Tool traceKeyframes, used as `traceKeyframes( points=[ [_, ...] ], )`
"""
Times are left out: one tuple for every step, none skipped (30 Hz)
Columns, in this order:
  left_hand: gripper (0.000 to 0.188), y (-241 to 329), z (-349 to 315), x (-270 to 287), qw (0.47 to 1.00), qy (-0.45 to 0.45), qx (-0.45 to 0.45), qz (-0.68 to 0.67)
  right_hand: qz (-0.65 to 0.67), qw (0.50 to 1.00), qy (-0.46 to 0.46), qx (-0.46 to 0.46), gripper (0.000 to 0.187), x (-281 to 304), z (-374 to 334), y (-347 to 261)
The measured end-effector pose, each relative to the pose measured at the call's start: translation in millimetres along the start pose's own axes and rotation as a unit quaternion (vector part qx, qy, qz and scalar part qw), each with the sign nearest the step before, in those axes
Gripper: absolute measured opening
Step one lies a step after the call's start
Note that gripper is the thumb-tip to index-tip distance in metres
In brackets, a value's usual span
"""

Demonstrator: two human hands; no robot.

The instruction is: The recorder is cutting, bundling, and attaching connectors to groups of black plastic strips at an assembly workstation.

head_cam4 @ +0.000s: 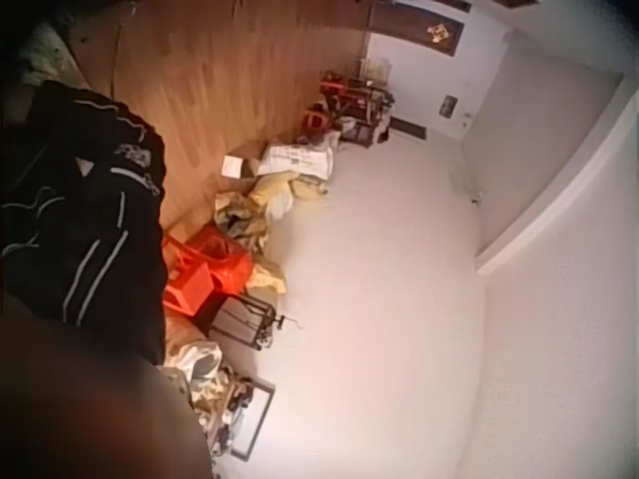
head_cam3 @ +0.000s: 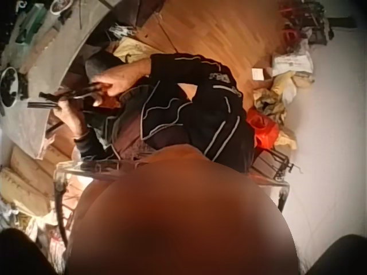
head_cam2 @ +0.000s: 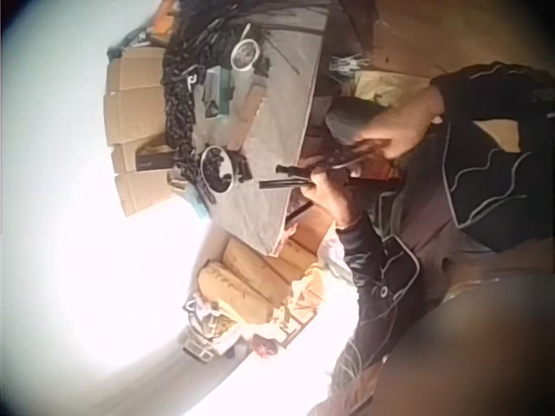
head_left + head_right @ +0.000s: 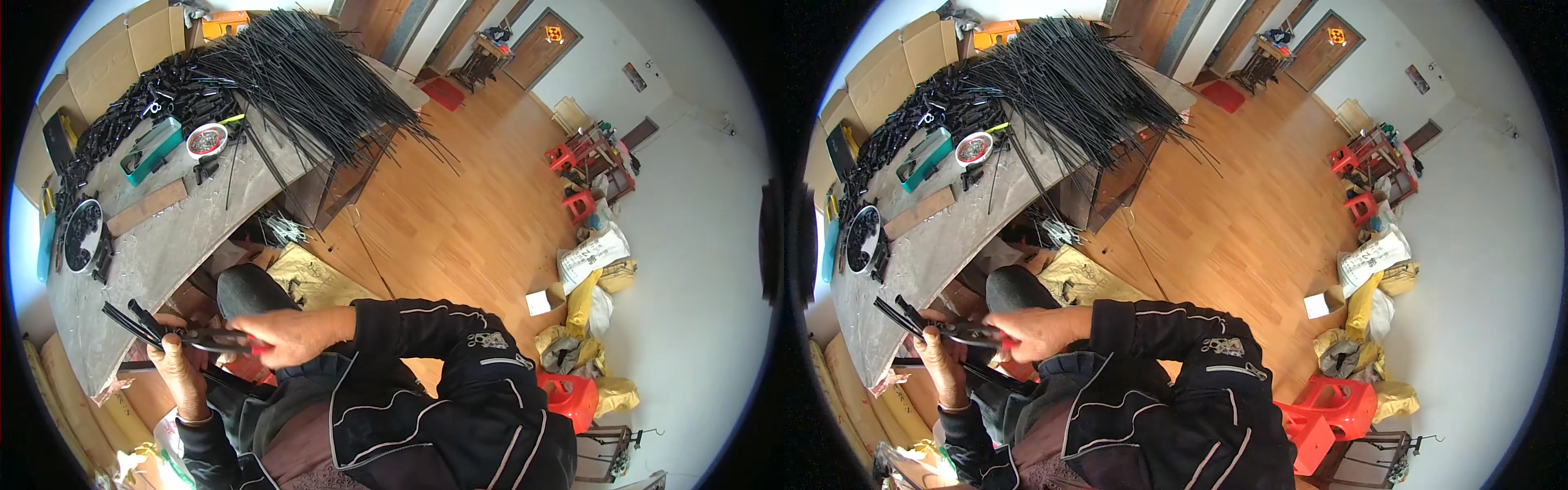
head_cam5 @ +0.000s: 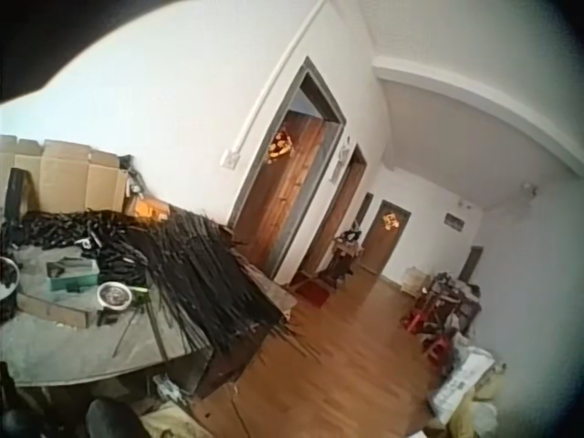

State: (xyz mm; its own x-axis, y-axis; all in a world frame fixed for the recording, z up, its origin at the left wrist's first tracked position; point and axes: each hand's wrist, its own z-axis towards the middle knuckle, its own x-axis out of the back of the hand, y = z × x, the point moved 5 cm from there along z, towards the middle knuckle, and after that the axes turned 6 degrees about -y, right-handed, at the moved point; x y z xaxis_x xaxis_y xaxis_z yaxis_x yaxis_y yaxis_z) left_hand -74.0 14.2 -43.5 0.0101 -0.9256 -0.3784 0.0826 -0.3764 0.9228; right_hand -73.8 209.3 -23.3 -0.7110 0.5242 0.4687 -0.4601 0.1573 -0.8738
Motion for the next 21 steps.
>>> traceKeyframes(
  points=[
    [0.059,-1,-1,4,1.0,0.013,0.007,-0.003,-0.045,0.991,0.115,0.06,0.027,9,2,-2],
    [0.06,-2,-1,6,1.0,0.024,0.012,-0.007,-0.046,0.991,0.112,0.062,0.027,15,1,-14],
    [0.06,-2,-2,6,1.0,0.027,0.011,-0.008,0.222,0.973,0.019,-0.066,0.026,12,-3,-13],
    [0.059,-1,-3,2,1.0,0.021,-0.01,-0.003,0.466,0.862,-0.07,-0.188,0.029,0,-11,-16],
    [0.059,1,-3,0,0.999,0.017,-0.029,0.005,0.507,0.837,-0.095,-0.185,0.039,-14,-14,-19],
    [0.059,0,-2,-1,0.999,0.015,-0.029,0.006,0.602,0.772,-0.103,-0.179,0.04,-35,-20,-9],
    [0.054,-2,-1,-4,0.999,-0.011,-0.029,-0.011,0.64,0.745,-0.124,-0.142,0.038,-38,-20,-14],
    [0.05,-3,0,-8,0.998,-0.038,-0.03,-0.028,0.676,0.715,-0.144,-0.105,0.038,-39,-20,-19],
    [0.05,-4,1,-7,0.998,-0.038,-0.03,-0.029,0.676,0.715,-0.143,-0.105,0.038,-32,-19,-15],
    [0.044,-4,-1,-2,0.999,-0.032,-0.019,-0.036,0.544,0.806,-0.181,-0.148,0.038,-22,-16,-15],
    [0.039,-5,-2,1,0.999,-0.027,-0.008,-0.045,0.395,0.874,-0.211,-0.188,0.04,-15,-15,-12],
    [0.039,-4,-3,1,0.999,-0.027,-0.007,-0.045,0.397,0.873,-0.211,-0.188,0.04,-14,-15,-10],
    [0.036,-3,-2,1,0.999,-0.006,-0.01,-0.039,0.192,0.969,-0.107,-0.114,0.039,5,-9,-12],
    [0.033,-2,-2,2,0.999,0.014,-0.013,-0.035,-0.024,0.999,0.004,-0.031,0.039,24,-5,-22],
    [0.033,-3,-2,2,0.999,0.015,-0.014,-0.034,-0.06,0.996,0.016,-0.062,0.041,30,-9,-25],
    [0.033,-4,-1,2,0.999,0.009,-0.009,-0.039,-0.061,0.996,0.017,-0.063,0.041,26,-11,-24],
    [0.034,-5,-1,1,0.999,0.003,-0.004,-0.044,-0.068,0.996,0.033,-0.05,0.04,21,-16,-22],
    [0.034,-6,-1,0,0.999,0.002,-0.004,-0.044,-0.074,0.995,0.049,-0.037,0.039,19,-19,-20],
    [0.037,-4,-2,0,0.999,-0.008,-0.008,-0.045,-0.047,0.998,0.0,-0.04,0.04,16,-16,-18],
    [0.039,-3,-3,-1,0.999,-0.018,-0.012,-0.045,-0.046,0.998,-0.001,-0.039,0.04,17,-17,-20],
    [0.039,-2,-5,0,0.999,-0.018,-0.011,-0.044,0.15,0.977,-0.063,-0.139,0.044,8,-21,-14]
  ],
)
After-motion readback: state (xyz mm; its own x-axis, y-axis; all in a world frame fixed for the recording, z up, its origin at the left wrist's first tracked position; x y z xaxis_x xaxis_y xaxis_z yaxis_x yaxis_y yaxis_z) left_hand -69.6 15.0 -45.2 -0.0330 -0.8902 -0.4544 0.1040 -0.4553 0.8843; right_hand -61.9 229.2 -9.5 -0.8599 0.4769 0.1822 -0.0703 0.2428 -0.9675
